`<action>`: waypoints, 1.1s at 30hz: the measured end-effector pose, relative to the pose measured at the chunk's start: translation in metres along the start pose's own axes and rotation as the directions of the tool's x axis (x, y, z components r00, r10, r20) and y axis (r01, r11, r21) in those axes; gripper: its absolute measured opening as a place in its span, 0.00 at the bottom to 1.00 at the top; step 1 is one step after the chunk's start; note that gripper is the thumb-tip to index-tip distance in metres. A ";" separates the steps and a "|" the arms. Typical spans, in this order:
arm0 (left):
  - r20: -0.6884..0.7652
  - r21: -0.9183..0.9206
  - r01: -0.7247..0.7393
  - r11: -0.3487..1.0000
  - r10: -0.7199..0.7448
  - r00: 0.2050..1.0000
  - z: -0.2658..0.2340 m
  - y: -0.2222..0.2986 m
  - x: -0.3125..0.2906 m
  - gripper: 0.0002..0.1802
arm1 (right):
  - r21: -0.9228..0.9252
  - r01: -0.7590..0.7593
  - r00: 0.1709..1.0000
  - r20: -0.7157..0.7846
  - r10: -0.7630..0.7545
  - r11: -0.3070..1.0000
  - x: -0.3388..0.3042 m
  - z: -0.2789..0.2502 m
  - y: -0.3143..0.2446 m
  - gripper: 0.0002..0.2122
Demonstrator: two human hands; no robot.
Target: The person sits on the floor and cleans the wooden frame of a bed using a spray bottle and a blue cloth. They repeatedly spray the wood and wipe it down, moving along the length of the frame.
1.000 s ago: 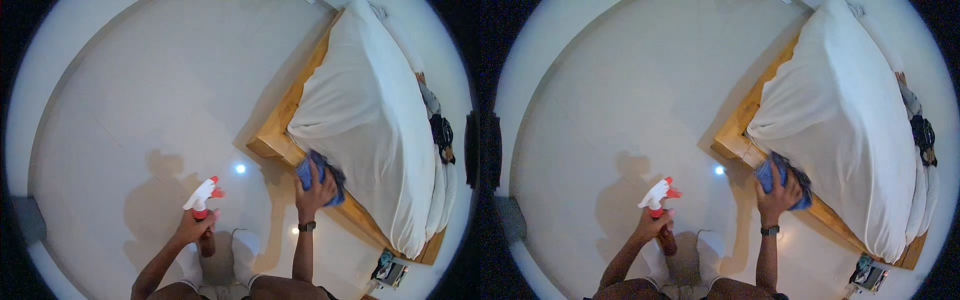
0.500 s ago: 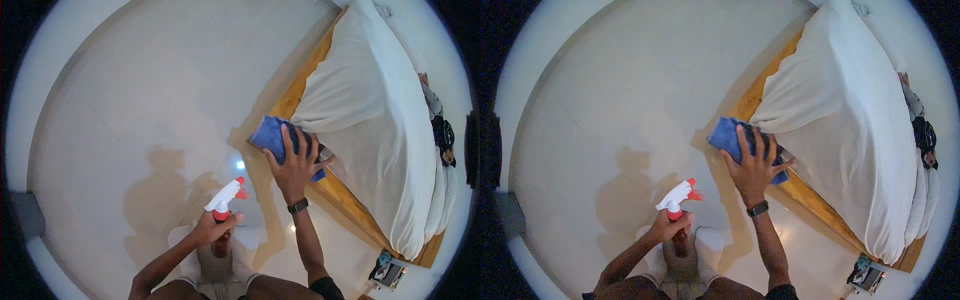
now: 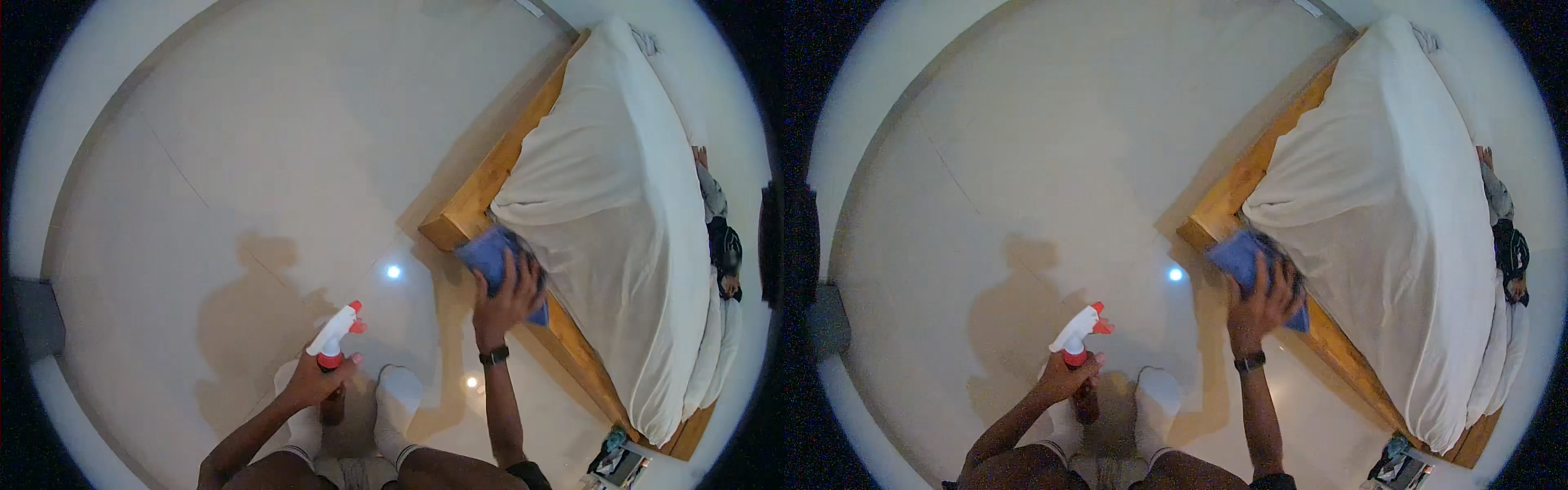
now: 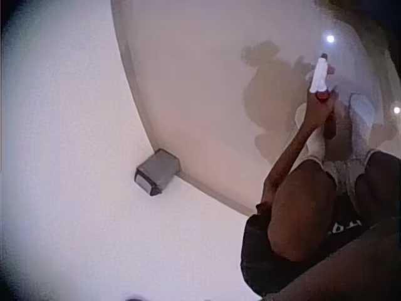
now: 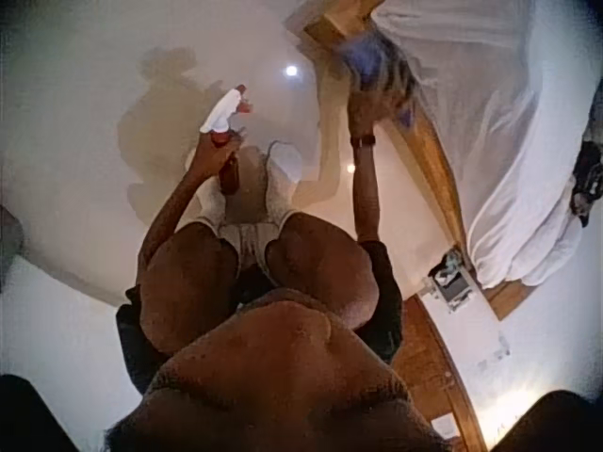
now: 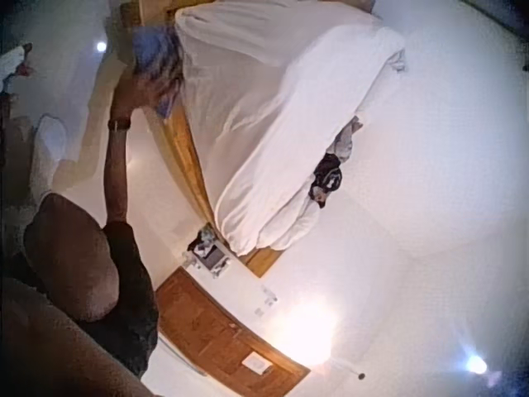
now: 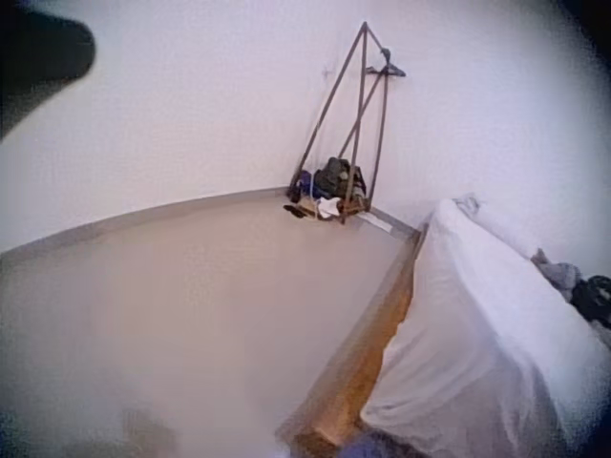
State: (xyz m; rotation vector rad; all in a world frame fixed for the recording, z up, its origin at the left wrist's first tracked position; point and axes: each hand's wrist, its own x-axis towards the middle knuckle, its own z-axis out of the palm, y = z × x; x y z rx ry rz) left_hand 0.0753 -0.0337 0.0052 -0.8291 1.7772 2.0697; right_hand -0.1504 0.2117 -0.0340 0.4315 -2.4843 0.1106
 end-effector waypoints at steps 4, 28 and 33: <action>-0.204 -0.048 0.004 0.999 -0.014 0.979 0.003 -0.008 0.002 0.14 | 0.077 0.135 0.990 0.037 -0.138 0.988 0.053 0.022 -0.066 0.28; 0.068 0.139 -0.016 0.990 0.007 0.998 0.045 -0.013 0.030 0.12 | -0.105 -0.013 1.000 -0.011 0.012 0.994 -0.024 -0.014 0.095 0.29; 0.338 0.031 -0.057 0.998 0.043 0.940 0.146 -0.003 0.028 0.14 | -0.014 0.020 1.000 -0.024 -0.020 1.000 0.016 -0.005 0.049 0.29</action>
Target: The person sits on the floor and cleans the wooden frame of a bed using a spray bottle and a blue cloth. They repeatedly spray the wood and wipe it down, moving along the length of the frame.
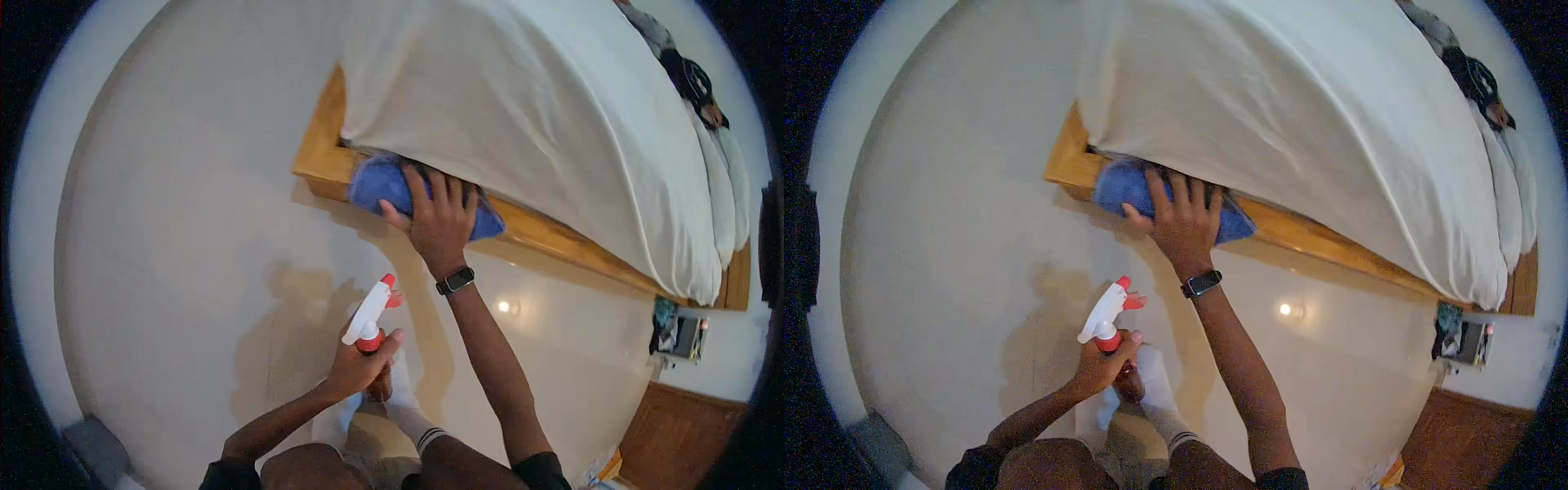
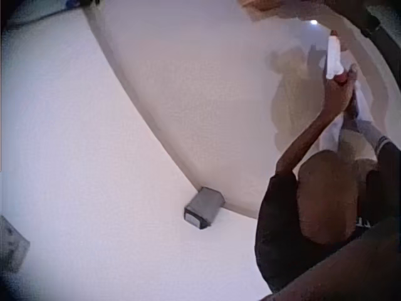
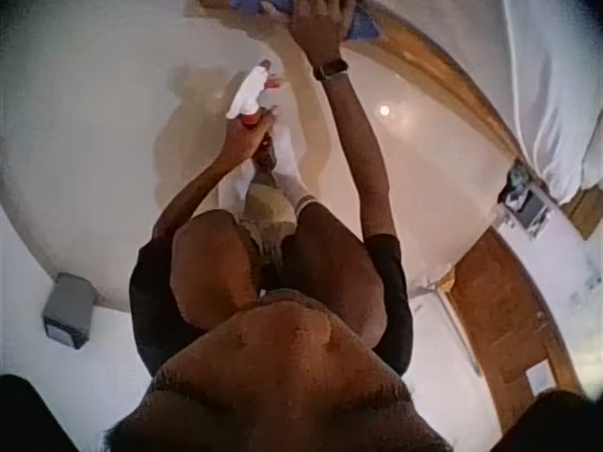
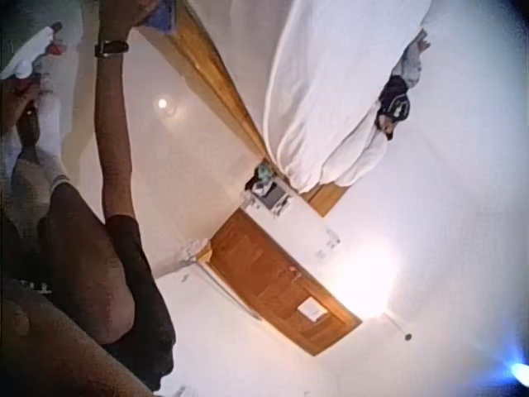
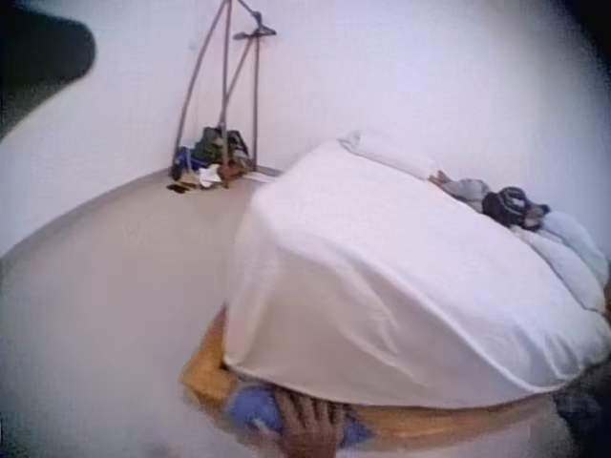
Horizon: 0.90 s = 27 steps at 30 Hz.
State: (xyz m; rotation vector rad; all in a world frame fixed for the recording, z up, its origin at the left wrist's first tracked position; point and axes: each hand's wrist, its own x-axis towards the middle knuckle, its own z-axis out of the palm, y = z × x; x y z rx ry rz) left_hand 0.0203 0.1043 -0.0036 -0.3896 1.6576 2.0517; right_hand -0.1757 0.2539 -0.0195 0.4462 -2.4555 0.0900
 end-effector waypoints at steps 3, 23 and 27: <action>0.110 -0.031 -0.018 0.999 0.022 0.994 0.038 -0.002 0.004 0.15 | -0.039 -0.035 0.999 0.021 0.036 0.999 -0.038 -0.018 0.055 0.30; 0.104 0.269 -0.744 0.611 0.750 0.654 0.014 -0.056 0.021 0.28 | -0.054 -0.157 0.986 0.051 0.159 0.986 -0.024 -0.003 0.042 0.30; 0.073 0.263 -0.710 0.653 0.720 0.690 0.026 -0.056 0.033 0.30 | 0.010 -0.132 0.990 0.057 0.132 0.991 -0.006 0.003 0.010 0.32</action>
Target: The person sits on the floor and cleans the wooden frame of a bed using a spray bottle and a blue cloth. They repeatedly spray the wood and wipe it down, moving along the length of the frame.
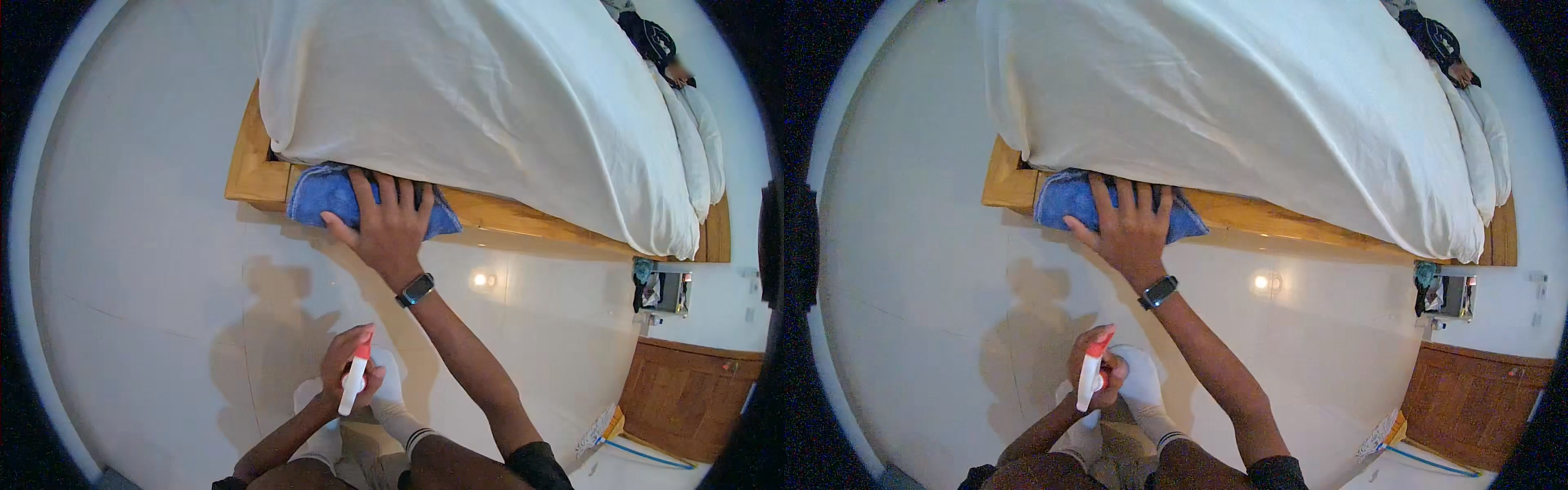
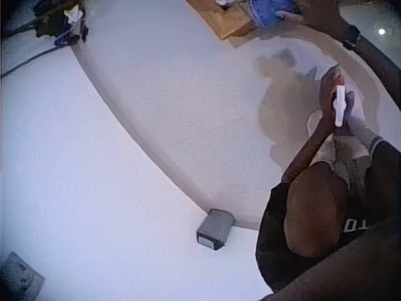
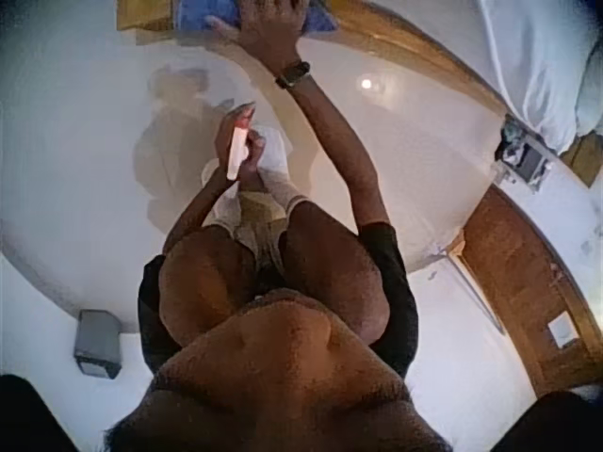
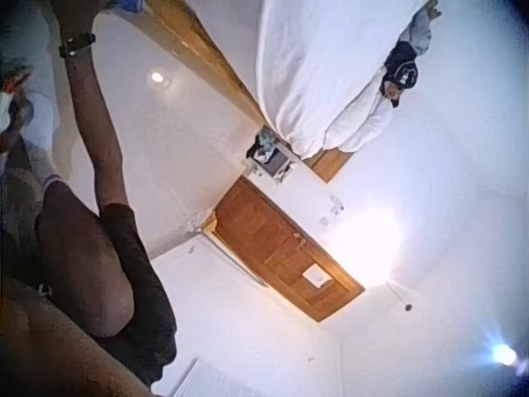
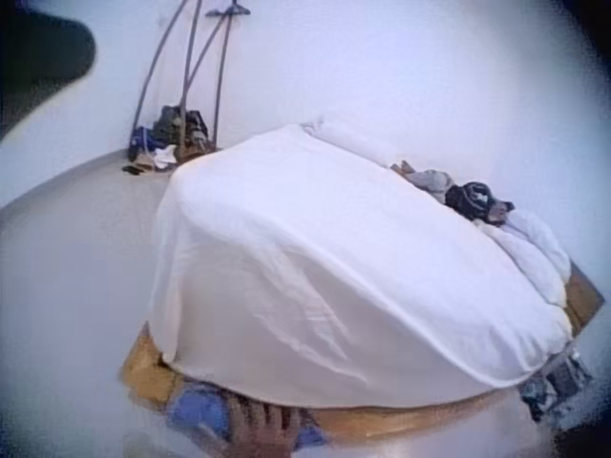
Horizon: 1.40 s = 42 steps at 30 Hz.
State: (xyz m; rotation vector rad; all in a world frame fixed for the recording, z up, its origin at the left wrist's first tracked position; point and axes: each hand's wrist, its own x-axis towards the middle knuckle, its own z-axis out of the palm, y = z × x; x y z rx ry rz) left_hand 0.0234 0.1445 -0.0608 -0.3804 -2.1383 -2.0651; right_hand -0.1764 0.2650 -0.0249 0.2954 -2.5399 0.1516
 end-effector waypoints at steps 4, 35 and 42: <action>0.080 -0.092 0.032 0.995 -0.024 0.996 0.004 -0.003 0.012 0.31 | -0.021 0.055 0.996 -0.076 -0.056 0.998 -0.027 -0.007 0.059 0.30; 0.237 -0.318 -0.028 0.948 0.108 0.965 -0.001 -0.009 0.005 0.42 | -0.151 -0.240 0.967 -0.127 0.222 0.959 -0.060 -0.016 0.136 0.27; 0.271 -0.157 -0.204 0.966 0.240 0.932 0.004 -0.045 -0.005 0.38 | -0.119 -0.062 0.998 0.026 0.065 0.991 -0.016 0.015 0.019 0.28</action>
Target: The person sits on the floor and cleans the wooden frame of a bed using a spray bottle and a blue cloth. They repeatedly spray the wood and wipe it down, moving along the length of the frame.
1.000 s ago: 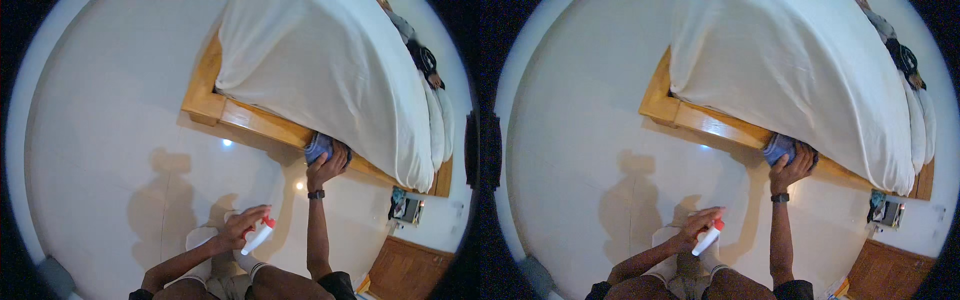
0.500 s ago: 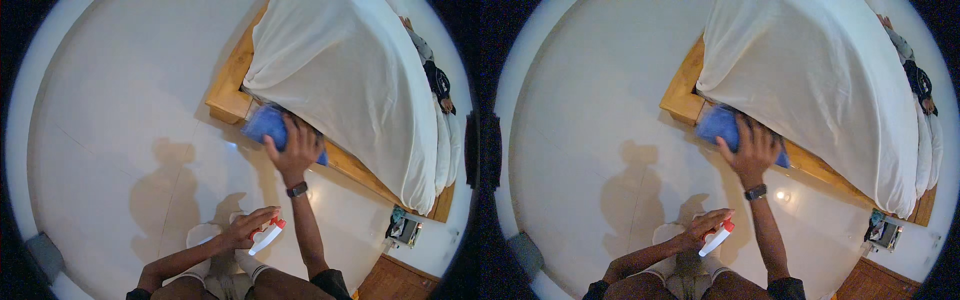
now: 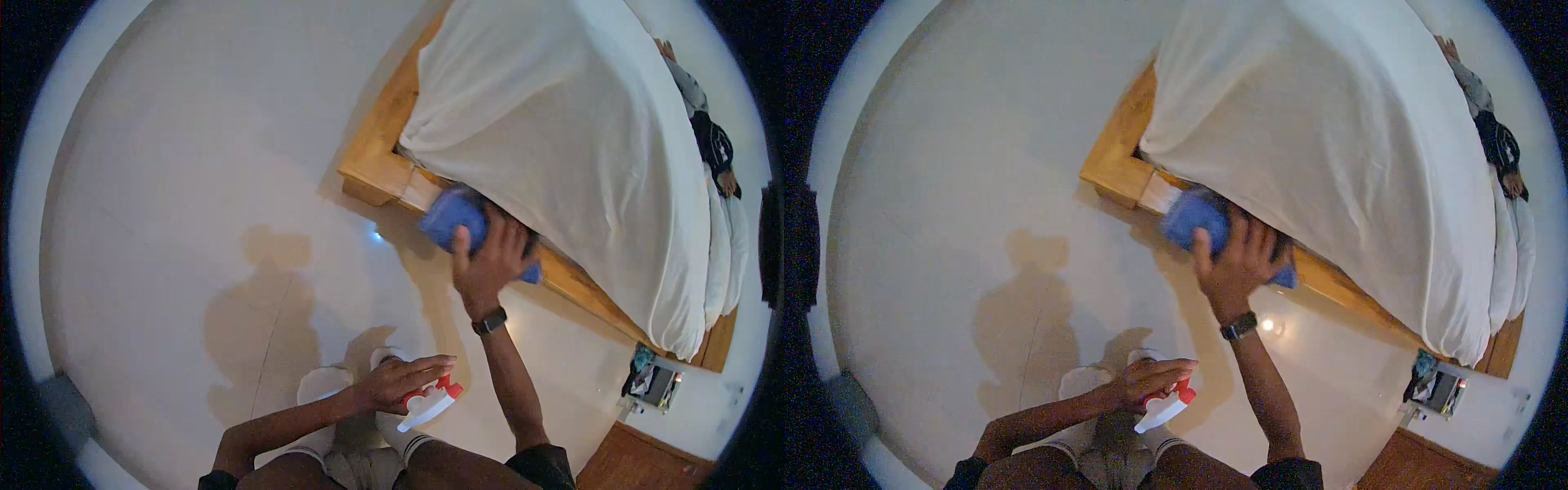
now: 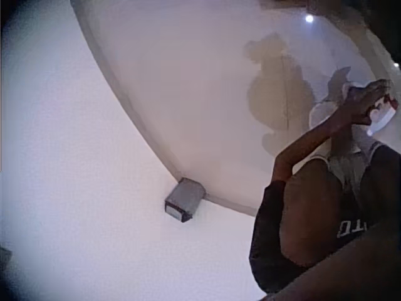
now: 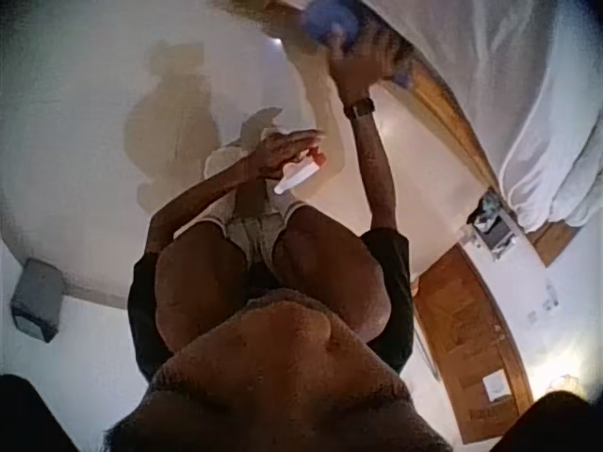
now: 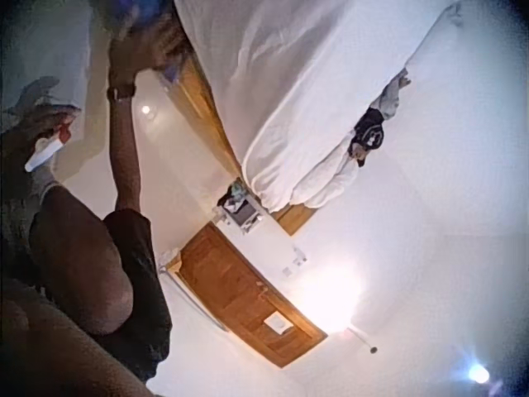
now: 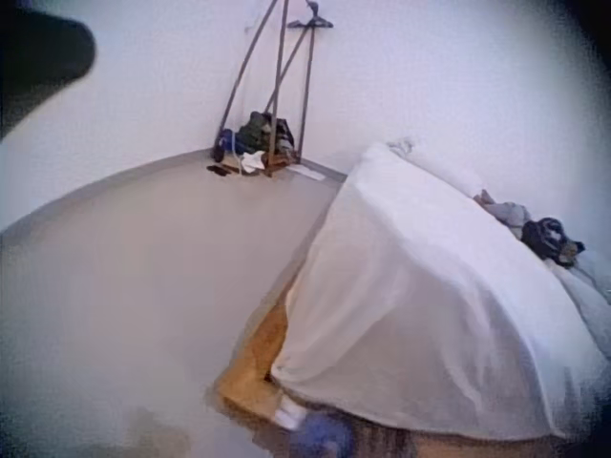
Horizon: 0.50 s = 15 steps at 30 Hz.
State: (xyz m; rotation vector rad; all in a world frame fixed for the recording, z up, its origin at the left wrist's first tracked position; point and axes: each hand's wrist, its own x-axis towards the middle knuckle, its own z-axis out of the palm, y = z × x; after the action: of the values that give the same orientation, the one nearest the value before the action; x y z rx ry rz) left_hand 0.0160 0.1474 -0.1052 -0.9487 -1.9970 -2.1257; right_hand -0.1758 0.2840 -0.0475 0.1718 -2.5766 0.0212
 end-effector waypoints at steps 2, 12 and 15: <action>-0.010 -0.054 -0.049 0.997 0.048 0.999 0.001 -0.020 0.000 0.35 | -0.034 0.082 0.996 0.021 -0.082 0.996 0.009 0.010 -0.017 0.28; 0.065 -0.212 0.142 0.967 -0.131 0.989 -0.007 0.008 0.017 0.35 | -0.063 -0.055 0.961 -0.274 0.036 0.997 -0.034 -0.007 0.172 0.28; 0.076 -0.316 0.191 0.929 -0.176 0.981 -0.010 0.017 0.024 0.37 | -0.052 -0.118 0.962 -0.254 0.101 0.992 -0.030 -0.019 0.178 0.25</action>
State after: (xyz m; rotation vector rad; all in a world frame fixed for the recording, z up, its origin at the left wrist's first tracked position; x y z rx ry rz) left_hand 0.0005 0.1442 -0.0786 -0.8865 -1.8583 -2.6161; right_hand -0.1634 0.4652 -0.0437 0.0000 -2.3268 -0.0016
